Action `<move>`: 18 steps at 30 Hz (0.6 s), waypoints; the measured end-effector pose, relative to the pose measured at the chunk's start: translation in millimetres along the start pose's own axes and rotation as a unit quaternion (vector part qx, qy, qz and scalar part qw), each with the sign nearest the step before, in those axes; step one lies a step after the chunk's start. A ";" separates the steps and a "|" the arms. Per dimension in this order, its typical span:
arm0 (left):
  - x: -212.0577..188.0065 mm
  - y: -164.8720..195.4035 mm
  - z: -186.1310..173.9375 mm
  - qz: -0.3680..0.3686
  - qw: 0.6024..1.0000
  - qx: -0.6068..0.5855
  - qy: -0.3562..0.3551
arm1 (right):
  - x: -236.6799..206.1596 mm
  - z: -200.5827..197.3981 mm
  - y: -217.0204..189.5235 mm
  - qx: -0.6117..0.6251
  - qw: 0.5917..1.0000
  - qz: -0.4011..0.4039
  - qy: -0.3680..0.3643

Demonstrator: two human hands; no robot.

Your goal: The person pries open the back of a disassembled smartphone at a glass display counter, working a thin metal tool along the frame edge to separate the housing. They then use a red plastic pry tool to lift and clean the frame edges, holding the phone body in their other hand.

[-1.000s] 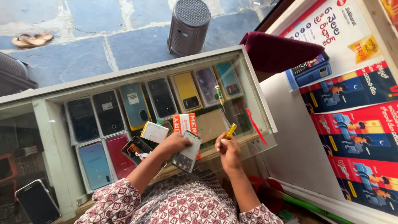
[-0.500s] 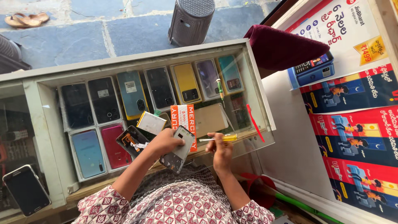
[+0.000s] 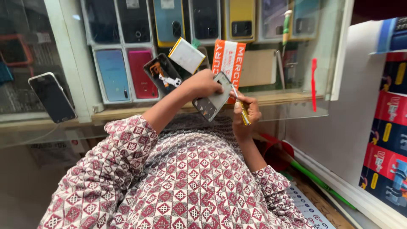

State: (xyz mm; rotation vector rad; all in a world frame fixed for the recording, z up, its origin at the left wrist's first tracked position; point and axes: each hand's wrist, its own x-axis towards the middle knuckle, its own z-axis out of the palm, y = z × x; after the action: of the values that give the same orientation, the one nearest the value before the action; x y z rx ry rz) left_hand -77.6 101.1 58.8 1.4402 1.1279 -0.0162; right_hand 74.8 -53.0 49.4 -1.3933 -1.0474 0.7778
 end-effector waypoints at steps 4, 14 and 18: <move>0.6 6.7 -2.1 -0.032 0.999 0.005 -0.019 | 3.1 -8.1 -3.1 -0.057 0.997 -0.048 -0.019; 7.6 11.1 -2.0 -0.063 0.997 0.021 -0.028 | 26.8 -33.0 -11.4 -0.105 0.990 -0.055 -0.081; 9.7 14.1 -3.7 -0.055 0.997 0.042 -0.024 | 38.3 -39.0 -19.2 -0.152 0.976 -0.096 -0.120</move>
State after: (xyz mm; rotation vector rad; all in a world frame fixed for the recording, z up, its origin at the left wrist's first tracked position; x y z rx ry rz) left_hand -66.0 112.9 64.5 1.4434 1.1774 -0.1778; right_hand 122.1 -34.5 77.3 -1.4490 -1.5172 0.6746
